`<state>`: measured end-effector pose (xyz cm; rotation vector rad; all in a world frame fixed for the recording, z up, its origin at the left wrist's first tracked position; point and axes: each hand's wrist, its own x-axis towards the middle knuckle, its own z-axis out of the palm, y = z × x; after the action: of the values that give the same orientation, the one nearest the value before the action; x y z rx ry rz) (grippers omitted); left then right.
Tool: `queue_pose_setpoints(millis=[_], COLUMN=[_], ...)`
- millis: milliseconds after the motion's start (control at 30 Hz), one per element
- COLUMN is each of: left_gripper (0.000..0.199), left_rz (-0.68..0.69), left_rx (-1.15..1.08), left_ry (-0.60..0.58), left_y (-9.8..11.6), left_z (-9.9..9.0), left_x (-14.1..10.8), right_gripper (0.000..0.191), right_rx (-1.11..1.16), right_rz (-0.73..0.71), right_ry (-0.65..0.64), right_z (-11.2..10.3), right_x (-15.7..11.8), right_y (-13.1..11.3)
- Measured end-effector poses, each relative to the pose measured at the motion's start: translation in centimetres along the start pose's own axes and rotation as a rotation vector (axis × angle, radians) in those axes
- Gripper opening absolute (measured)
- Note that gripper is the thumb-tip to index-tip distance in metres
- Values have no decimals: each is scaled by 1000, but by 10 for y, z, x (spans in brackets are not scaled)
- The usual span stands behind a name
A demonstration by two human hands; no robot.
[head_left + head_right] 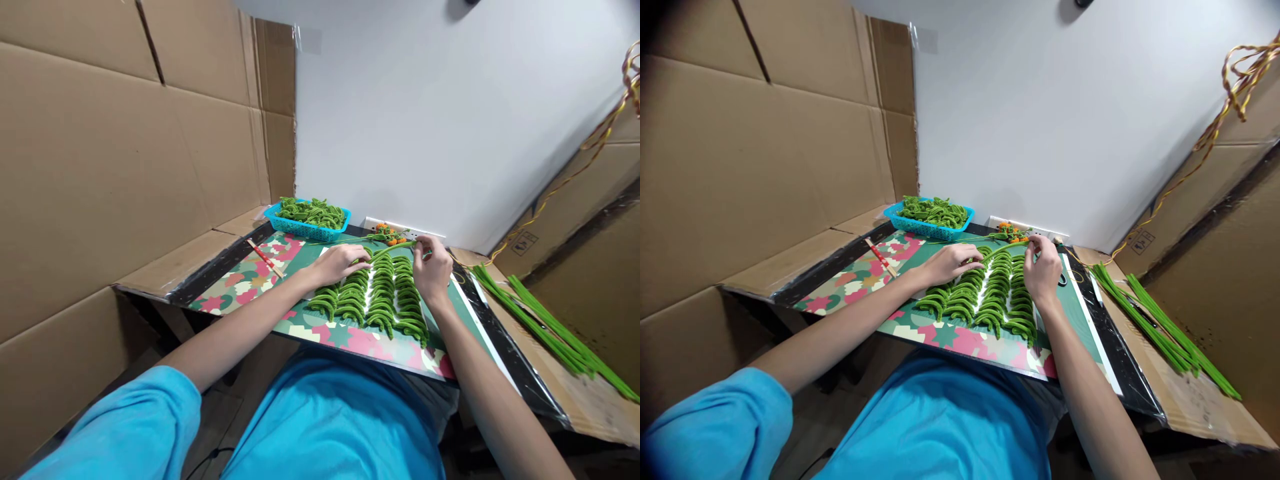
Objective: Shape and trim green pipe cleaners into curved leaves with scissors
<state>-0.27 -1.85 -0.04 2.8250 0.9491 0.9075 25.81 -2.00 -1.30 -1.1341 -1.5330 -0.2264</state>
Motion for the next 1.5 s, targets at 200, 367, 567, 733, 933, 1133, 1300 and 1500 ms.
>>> queue_pose_setpoints(millis=[200, 367, 567, 733, 933, 1133, 1300, 1500], left_gripper=[29, 27, 27, 25, 25, 22, 21, 20], left_rz=[-28, -95, -211, -261, -305, -292, -286, -292], left_rx=[2, 36, 79, 85, 96, 89, 80, 71], left_ry=[20, 53, 128, 154, 189, 191, 182, 166], left_y=[1, 1, 3, 6, 3, 4, 6, 5], left_z=[1, 0, 0, -1, -2, -2, -3, -2], left_x=[0, 1, 0, 1, 0, 0, 1, 1], right_gripper=[27, 30, 31, 30, 29, 31, 34, 30], right_rx=[12, 31, 45, 61, 103, 81, 55, 1], right_rz=[14, 4, -16, -27, -16, 24, 39, 20], right_ry=[-14, -19, -30, -55, -95, -81, -109, -165], right_z=[0, 0, 1, 1, 1, 3, 4, 3], right_x=[0, -1, -2, -3, -4, -5, -5, -6], right_y=[-1, -2, -2, -3, -6, -3, 0, -3])
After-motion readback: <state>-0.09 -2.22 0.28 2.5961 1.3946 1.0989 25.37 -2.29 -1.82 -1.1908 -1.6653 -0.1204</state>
